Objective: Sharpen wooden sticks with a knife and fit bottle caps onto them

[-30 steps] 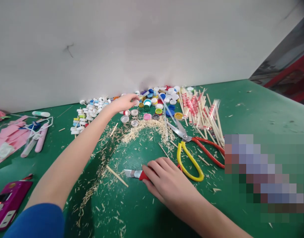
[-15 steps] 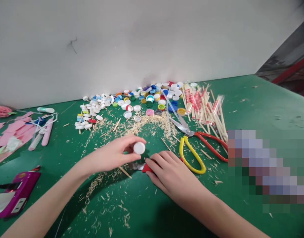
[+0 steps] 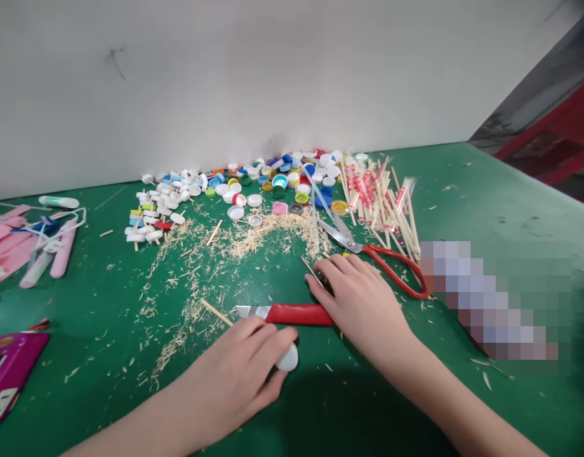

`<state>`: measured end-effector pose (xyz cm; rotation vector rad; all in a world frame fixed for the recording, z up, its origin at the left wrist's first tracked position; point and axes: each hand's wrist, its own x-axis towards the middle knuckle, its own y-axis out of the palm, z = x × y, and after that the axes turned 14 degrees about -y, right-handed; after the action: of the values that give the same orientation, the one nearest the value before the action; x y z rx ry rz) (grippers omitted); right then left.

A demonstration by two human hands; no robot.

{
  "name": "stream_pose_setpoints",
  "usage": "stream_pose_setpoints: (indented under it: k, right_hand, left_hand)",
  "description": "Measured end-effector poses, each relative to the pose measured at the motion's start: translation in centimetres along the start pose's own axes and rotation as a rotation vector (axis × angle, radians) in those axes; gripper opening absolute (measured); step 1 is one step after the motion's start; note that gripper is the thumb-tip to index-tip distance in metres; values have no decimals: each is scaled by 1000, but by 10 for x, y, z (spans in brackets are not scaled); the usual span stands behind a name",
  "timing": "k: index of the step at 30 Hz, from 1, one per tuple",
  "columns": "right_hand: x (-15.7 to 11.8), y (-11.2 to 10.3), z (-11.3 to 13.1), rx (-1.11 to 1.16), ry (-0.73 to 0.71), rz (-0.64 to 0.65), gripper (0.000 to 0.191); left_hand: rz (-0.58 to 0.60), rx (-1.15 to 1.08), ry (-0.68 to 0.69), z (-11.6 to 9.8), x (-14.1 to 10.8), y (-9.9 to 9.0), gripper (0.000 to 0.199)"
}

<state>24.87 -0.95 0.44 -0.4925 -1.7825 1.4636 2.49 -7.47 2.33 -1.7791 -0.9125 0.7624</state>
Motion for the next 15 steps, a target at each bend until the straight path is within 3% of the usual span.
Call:
stream_pose_setpoints:
  k: [2,7,15]
  right_hand:
    - [-1,1,-1,7,18,31,27]
    - [0,3,-3,69,36,52,24]
    - [9,-8,5,232,170,-138,13]
  left_hand:
    - [1,5,36,-1,-1,8,26]
    - [-4,6,16,6,2,13,28]
    - [-62,5,-153,21,10,10,34]
